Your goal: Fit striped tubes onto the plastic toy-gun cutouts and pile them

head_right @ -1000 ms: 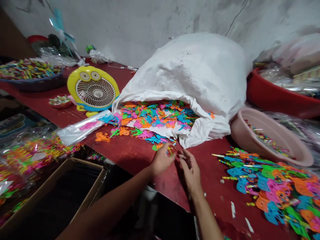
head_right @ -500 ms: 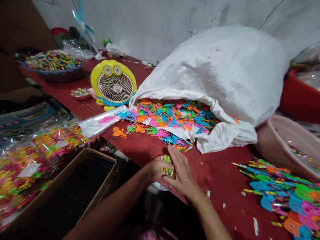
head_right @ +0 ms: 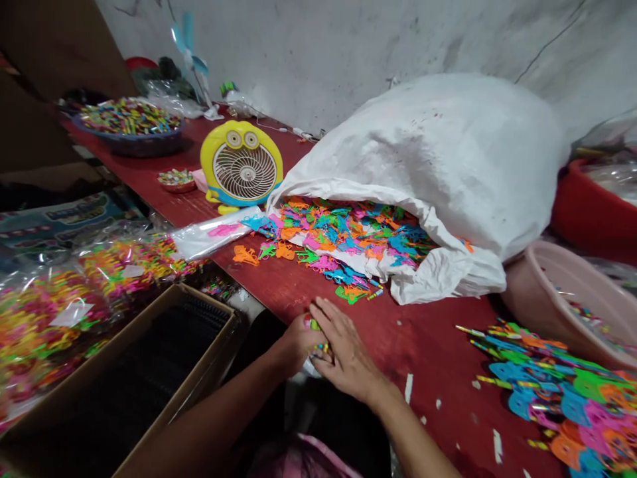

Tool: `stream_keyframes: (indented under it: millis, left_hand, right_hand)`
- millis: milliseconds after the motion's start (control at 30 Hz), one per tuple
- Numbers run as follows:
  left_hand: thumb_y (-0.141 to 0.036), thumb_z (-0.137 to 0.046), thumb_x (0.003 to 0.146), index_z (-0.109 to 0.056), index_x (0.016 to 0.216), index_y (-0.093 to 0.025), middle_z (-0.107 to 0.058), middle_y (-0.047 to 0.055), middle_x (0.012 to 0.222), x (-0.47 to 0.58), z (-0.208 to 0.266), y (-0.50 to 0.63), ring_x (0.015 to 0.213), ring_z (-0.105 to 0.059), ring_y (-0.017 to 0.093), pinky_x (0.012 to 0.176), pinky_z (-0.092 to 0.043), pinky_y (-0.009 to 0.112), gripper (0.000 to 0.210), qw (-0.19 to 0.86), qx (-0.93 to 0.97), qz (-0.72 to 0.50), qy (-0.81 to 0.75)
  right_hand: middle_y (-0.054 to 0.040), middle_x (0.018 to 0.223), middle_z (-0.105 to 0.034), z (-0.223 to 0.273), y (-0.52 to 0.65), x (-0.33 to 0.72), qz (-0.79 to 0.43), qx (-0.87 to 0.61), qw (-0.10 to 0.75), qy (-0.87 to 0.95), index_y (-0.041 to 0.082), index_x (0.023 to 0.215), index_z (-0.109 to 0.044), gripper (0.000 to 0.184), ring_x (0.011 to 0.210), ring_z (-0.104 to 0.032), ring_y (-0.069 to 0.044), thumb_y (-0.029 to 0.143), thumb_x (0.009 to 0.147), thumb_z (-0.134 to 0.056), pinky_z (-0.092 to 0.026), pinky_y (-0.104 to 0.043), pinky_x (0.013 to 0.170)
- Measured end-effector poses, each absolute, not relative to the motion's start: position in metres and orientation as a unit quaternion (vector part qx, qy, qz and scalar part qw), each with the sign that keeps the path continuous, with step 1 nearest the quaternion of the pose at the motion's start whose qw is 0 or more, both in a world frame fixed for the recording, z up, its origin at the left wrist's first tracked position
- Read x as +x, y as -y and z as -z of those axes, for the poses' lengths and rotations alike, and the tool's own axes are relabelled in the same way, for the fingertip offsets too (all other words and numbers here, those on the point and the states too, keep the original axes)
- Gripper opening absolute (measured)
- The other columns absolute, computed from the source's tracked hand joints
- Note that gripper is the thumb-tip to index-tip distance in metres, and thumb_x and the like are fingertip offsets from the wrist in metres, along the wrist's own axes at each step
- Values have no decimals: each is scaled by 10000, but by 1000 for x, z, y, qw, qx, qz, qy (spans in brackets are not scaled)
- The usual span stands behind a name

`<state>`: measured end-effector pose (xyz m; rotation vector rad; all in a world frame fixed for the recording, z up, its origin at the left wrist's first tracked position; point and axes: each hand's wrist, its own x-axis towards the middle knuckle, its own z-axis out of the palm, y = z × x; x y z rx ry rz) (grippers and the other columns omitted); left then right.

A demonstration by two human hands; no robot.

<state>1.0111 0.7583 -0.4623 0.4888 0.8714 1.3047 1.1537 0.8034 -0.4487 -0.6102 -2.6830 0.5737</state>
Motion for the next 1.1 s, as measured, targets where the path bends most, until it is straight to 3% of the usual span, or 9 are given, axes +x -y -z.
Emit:
stream_keyframes:
  millis: [67,133,200,267,533,767,900,1100]
  left_hand:
    - [-270,-765,574,-598,726,-128,-591,20,590,1015,466,-765,486,-558,138,438,-403,231,267,661,203,-600,-404]
    - [-247,-776,563,-567,748,-136,-573,-5,594,1017,470,-771,493,-556,119,414,-364,199,301,636,199,-628,-403]
    - [-224,-774,573,-550,803,-140,-580,-14,628,1020,473,-774,521,-579,114,417,-360,180,332,610,194,-653,-404]
    - [-222,-766,597,-538,827,-141,-578,-17,636,1022,475,-775,524,-588,112,425,-374,175,334,593,186,-673,-401]
    - [-174,-742,621,-539,820,-134,-587,-3,650,1024,480,-777,527,-603,116,429,-412,178,287,581,166,-680,-416]
    - [-185,-751,618,-519,829,-147,-568,-20,639,1028,485,-778,532,-614,133,409,-409,178,317,569,184,-677,-429]
    - [-192,-764,633,-510,829,-148,-569,-17,651,1029,485,-778,520,-598,117,405,-403,171,324,559,210,-669,-443]
    - [-186,-781,662,-514,859,-152,-582,-15,685,1035,486,-780,514,-596,110,411,-437,179,333,527,232,-643,-505]
  right_hand:
    - [-107,1549,-324,450,-821,1165,-212,-263,179,924,260,1531,-225,705,1415,-326,-250,319,904,-542,-349,-466,1126]
    - [-115,1456,-462,457,-844,1179,-177,-320,220,904,254,1478,-352,577,1332,-440,-250,351,929,-500,-388,-479,1087]
    - [-134,1347,-563,469,-863,1189,-122,-356,238,896,222,1371,-505,468,1237,-521,-276,366,926,-491,-426,-517,1029]
    - [-146,1324,-580,480,-870,1194,-85,-357,219,904,190,1283,-585,407,1218,-530,-297,350,921,-492,-442,-537,995]
    - [-119,1321,-583,491,-815,1216,-67,-333,209,917,225,1274,-578,343,1215,-527,-268,293,953,-477,-445,-529,980]
    - [-116,1250,-593,484,-819,1238,-98,-394,290,867,220,1323,-522,387,1147,-559,-243,286,947,-456,-476,-475,965]
    - [-130,1287,-590,488,-834,1233,-50,-370,242,896,179,1301,-549,386,1160,-536,-267,267,933,-471,-451,-494,967]
    - [-99,1064,-657,489,-834,1225,-55,-366,232,900,214,1176,-641,310,956,-565,-250,226,931,-452,-467,-423,822]
